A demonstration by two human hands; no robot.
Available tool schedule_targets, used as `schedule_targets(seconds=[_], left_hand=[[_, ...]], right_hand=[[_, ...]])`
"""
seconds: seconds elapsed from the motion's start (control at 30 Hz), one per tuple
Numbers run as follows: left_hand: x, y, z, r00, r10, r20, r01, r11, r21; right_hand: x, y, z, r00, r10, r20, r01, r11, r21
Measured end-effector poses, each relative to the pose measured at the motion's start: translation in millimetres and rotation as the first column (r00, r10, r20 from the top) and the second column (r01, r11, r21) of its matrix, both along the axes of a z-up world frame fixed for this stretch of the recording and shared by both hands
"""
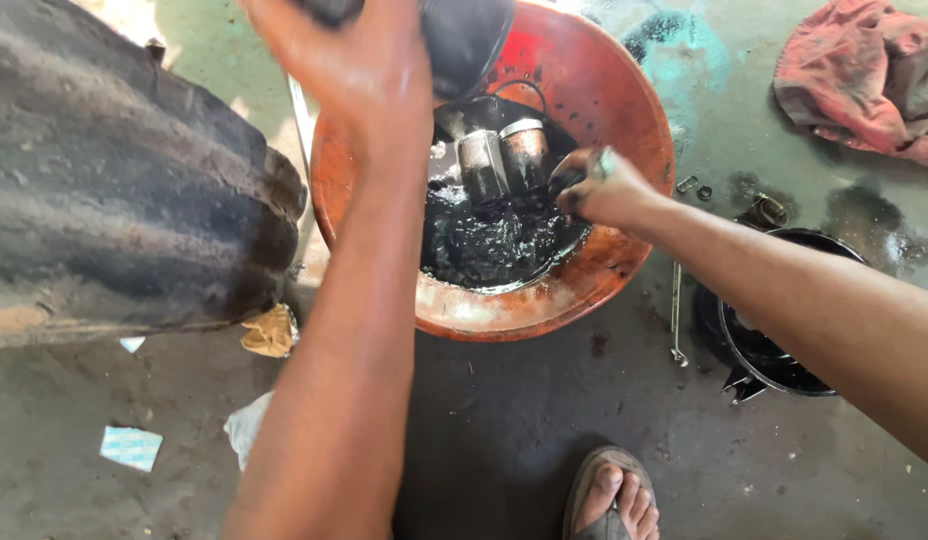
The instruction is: The person cleans various metal filter components by dipping and scrubbing them in a basin of dark fluid, then lifting them out to drain.
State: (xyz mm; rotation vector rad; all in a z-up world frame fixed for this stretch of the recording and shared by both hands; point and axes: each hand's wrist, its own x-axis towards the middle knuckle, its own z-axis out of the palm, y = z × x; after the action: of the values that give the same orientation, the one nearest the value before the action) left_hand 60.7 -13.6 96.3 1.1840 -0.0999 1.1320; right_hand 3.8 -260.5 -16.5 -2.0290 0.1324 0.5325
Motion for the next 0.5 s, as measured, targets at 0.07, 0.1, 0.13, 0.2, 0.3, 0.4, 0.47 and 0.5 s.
schedule_targets(seconds=[0.07,0.1,0.13,0.2,0.3,0.4,0.47,0.5], left_hand=[[-18,-3,-7,0.999,-0.015,0.050,0.016,1.000,-0.010],[-29,-1,-14,1.000,-0.016,-0.003,0.016,1.000,-0.018],[-34,1,-22,0.997,-0.011,-0.074,0.008,0.999,-0.039],[-43,6,-43,0.965,-0.126,-0.230,0.049,0.947,-0.317],[-45,17,-71,0.887,-0.437,-0.149,0.209,0.668,-0.714],[-61,26,-91,0.661,-0.731,-0.168,0.223,0.405,-0.887],[-65,31,-101,0.532,-0.816,-0.225,0.090,0.318,-0.944],[-66,32,-106,0.528,-0.819,-0.224,0.086,0.314,-0.946]], right_hand=[[2,-2,-18,0.980,0.179,0.085,-0.169,0.979,-0.116],[0,-5,-24,0.920,0.367,0.138,-0.328,0.913,-0.244],[-2,-5,-29,0.923,0.361,0.132,-0.322,0.913,-0.249],[-12,-1,-34,0.928,0.371,0.031,-0.344,0.886,-0.311],[-22,14,-21,0.861,0.464,0.209,-0.357,0.844,-0.401],[-25,40,-2,0.922,0.385,-0.032,-0.319,0.713,-0.624],[-22,54,0,0.905,0.424,-0.044,-0.342,0.661,-0.668],[-21,57,-2,0.887,0.459,-0.053,-0.356,0.606,-0.711]])
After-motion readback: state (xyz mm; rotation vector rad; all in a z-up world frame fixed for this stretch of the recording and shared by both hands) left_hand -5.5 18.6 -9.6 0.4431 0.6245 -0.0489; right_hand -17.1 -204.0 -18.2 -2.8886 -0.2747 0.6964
